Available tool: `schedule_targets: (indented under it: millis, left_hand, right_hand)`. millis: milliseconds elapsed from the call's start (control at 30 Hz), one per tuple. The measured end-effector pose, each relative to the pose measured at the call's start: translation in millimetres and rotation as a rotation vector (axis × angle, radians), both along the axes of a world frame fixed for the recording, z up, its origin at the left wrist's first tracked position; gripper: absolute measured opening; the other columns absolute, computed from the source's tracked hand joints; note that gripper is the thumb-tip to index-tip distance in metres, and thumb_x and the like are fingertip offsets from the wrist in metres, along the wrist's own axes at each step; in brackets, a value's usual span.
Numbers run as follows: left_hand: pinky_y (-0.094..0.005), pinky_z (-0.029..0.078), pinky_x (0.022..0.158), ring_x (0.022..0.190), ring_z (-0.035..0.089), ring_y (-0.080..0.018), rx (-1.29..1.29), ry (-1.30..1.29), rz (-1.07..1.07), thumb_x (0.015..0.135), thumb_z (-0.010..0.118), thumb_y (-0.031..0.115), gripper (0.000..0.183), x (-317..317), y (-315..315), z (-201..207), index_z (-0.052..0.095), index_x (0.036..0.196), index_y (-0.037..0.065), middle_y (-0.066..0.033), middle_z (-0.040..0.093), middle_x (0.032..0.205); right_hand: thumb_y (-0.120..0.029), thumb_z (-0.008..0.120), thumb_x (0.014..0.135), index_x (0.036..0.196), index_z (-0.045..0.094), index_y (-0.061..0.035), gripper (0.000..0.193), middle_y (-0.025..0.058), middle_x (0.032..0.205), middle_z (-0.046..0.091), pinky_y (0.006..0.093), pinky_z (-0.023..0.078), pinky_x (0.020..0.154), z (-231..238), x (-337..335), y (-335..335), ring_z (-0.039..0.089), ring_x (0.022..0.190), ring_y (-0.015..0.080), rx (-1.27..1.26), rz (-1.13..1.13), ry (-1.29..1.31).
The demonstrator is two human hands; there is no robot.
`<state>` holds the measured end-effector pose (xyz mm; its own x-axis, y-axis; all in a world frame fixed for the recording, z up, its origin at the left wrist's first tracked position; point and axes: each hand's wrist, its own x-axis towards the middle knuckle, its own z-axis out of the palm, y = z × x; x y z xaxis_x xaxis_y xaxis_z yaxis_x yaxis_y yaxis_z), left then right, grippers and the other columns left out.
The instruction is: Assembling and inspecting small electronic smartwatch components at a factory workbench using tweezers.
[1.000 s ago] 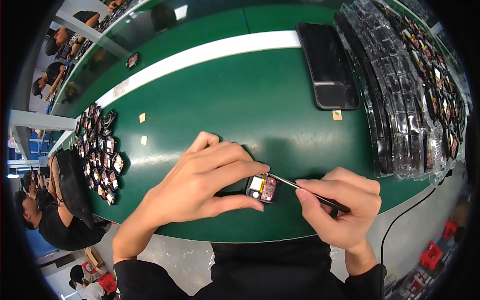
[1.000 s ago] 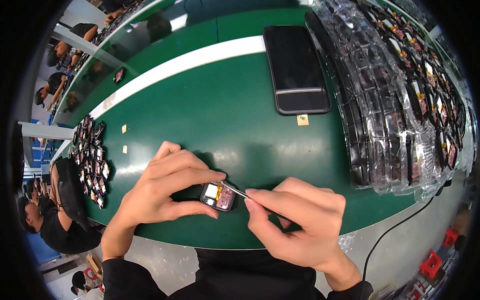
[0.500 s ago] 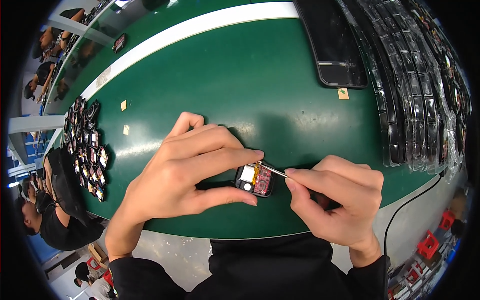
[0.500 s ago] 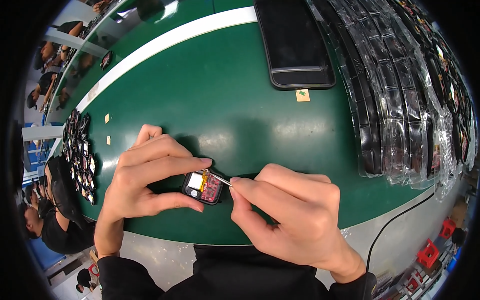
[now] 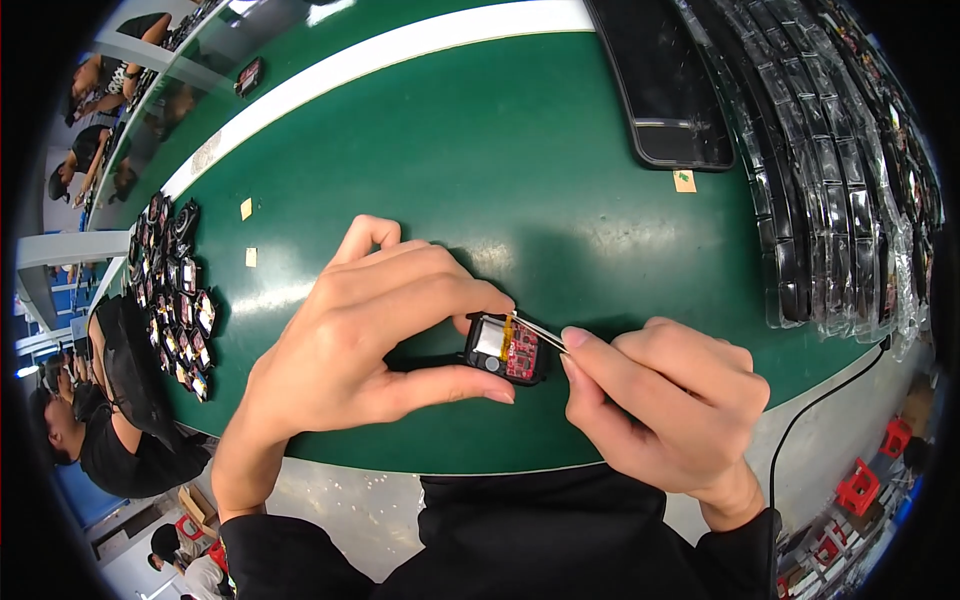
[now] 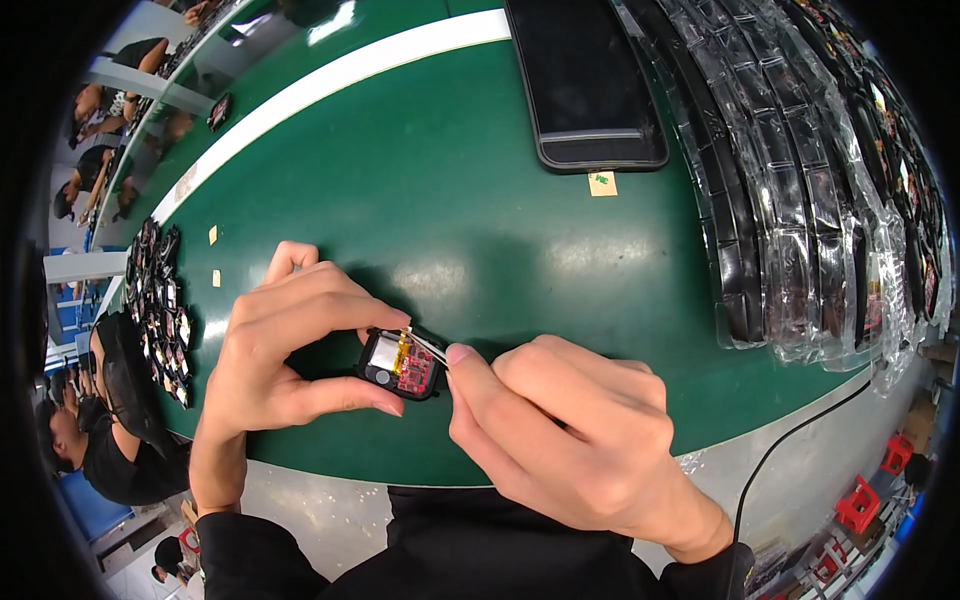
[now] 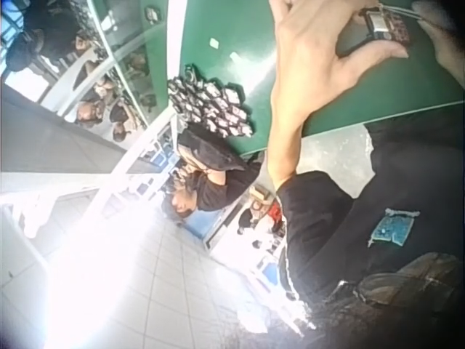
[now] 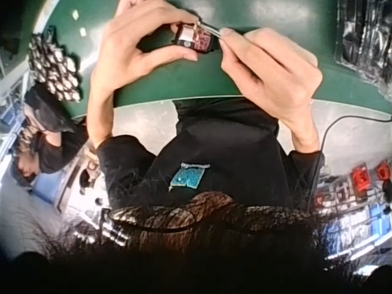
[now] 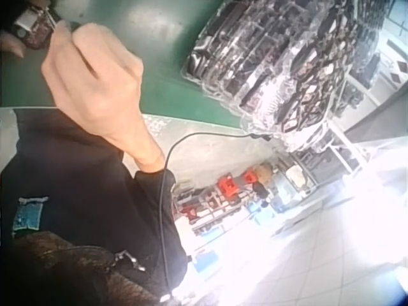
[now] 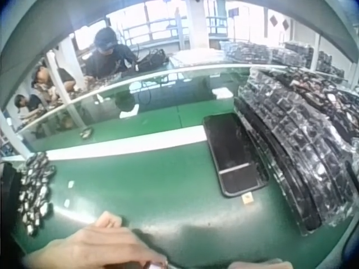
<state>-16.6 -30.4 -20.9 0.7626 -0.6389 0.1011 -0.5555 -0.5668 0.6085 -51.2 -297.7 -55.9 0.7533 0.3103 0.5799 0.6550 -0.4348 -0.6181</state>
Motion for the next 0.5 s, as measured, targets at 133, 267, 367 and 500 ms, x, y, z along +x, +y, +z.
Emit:
schedule_targets:
  millis: [133,267,367,500]
  left_hand:
    - [-0.0378,0.038,0.087,0.084,0.071,-0.0191,-0.006,0.033,-0.018,0.068,0.103,0.044,0.061,3.5,4.1,0.4,0.083,0.112,0.007,-0.0018,0.080,0.096]
    - [-0.0384,0.038,0.089,0.085,0.071,-0.0193,-0.022,0.055,-0.028,0.067,0.103,0.043,0.060,4.6,4.5,-0.6,0.084,0.112,0.008,-0.0021,0.081,0.096]
    - [-0.0383,0.038,0.089,0.085,0.071,-0.0192,-0.003,0.048,-0.031,0.067,0.103,0.044,0.061,4.2,4.8,1.9,0.084,0.112,0.007,-0.0022,0.081,0.096]
    - [-0.0385,0.038,0.088,0.085,0.071,-0.0190,0.001,0.043,-0.039,0.068,0.102,0.045,0.060,5.4,5.8,1.6,0.084,0.111,0.007,-0.0023,0.081,0.097]
  right_hand:
    - [0.010,0.089,0.072,0.099,0.082,0.0054,0.028,0.0015,0.073,0.053,0.0317,0.039,0.044,-3.2,1.3,0.1,0.055,0.053,0.0143,0.032,0.032,0.000]
    - [0.010,0.089,0.072,0.100,0.082,0.0058,0.029,0.0019,0.073,0.052,0.0319,0.039,0.044,1.1,0.6,-0.7,0.055,0.054,0.0141,0.007,0.031,0.006]
    - [0.010,0.089,0.072,0.100,0.081,0.0062,0.029,0.0018,0.073,0.052,0.0319,0.039,0.044,0.6,1.3,0.4,0.055,0.054,0.0142,-0.002,0.029,-0.007]
    - [0.011,0.088,0.073,0.100,0.082,0.0056,0.028,0.0026,0.071,0.055,0.0321,0.040,0.044,-1.2,-0.8,0.3,0.056,0.054,0.0147,0.026,0.042,0.014]
